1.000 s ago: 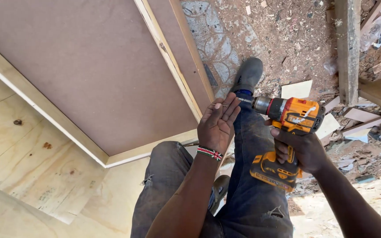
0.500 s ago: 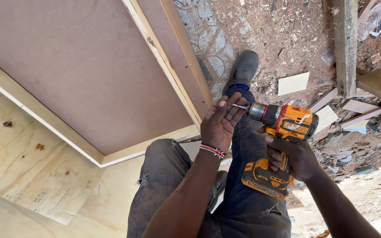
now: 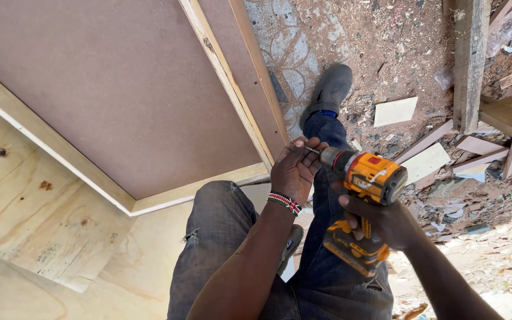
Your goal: Attaching a wooden frame to a structure using a power drill and screws
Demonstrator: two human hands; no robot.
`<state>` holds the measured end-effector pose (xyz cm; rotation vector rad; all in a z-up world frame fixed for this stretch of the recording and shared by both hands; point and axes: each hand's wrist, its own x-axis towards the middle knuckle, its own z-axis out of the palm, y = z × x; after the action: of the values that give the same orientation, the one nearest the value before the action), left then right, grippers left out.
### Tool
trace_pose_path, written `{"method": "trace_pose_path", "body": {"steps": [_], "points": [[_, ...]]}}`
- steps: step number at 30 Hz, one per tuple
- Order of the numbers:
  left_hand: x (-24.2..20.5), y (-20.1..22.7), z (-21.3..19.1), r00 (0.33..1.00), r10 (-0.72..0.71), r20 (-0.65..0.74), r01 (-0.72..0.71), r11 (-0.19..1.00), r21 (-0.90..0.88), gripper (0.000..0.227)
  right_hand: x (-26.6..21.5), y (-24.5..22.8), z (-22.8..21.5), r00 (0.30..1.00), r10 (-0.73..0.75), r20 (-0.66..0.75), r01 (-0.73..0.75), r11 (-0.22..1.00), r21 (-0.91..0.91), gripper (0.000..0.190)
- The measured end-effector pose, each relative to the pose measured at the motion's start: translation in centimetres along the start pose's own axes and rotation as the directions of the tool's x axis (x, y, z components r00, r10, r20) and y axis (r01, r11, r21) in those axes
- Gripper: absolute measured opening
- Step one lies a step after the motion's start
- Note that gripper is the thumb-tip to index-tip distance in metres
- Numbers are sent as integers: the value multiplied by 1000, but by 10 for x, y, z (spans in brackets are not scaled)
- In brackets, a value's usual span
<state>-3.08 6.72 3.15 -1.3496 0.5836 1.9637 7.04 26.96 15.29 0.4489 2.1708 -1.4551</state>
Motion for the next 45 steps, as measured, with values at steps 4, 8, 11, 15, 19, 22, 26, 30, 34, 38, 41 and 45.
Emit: {"method": "trace_pose_path", "body": {"steps": [4, 8, 11, 15, 19, 22, 26, 30, 34, 38, 41, 45], "points": [[28, -30, -42, 985, 122, -123, -140, 978, -156, 19, 30, -39, 27, 695, 596, 402, -565, 106, 819, 31], [28, -34, -59, 954, 221, -205, -252, 958, -140, 30, 38, -16, 52, 579, 604, 548, -595, -146, 790, 29], [27, -29, -63, 942, 244, -230, -277, 953, -121, 37, 40, 4, 58, 589, 489, 644, -619, -239, 748, 29], [37, -34, -76, 939, 256, -229, -290, 949, -125, 41, 58, -9, 49, 556, 514, 653, -639, -238, 731, 28], [36, -40, -76, 928, 281, -246, -327, 929, -171, 40, 58, 10, 45, 530, 459, 713, -671, -287, 684, 31], [39, -42, -70, 921, 307, -240, -355, 915, -191, 39, 54, 34, 47, 553, 402, 729, -678, -290, 675, 31], [40, -42, -69, 923, 318, -217, -361, 912, -195, 36, 56, 31, 46, 553, 387, 738, -689, -287, 666, 30], [32, -36, -49, 914, 322, -246, -372, 906, -199, 32, 51, 39, 51, 546, 367, 753, -689, -314, 653, 30], [35, -39, -56, 909, 330, -255, -386, 897, -215, 29, 41, 53, 58, 546, 361, 756, -688, -321, 651, 29], [43, -45, -68, 906, 341, -250, -396, 891, -222, 32, 31, 62, 63, 570, 343, 747, -667, -337, 664, 27], [36, -40, -61, 915, 333, -229, -381, 899, -217, 36, 25, 64, 66, 564, 363, 741, -667, -329, 669, 29], [31, -34, -51, 915, 333, -226, -380, 900, -214, 35, 41, 27, 62, 502, 507, 700, -711, -219, 668, 25]]}}
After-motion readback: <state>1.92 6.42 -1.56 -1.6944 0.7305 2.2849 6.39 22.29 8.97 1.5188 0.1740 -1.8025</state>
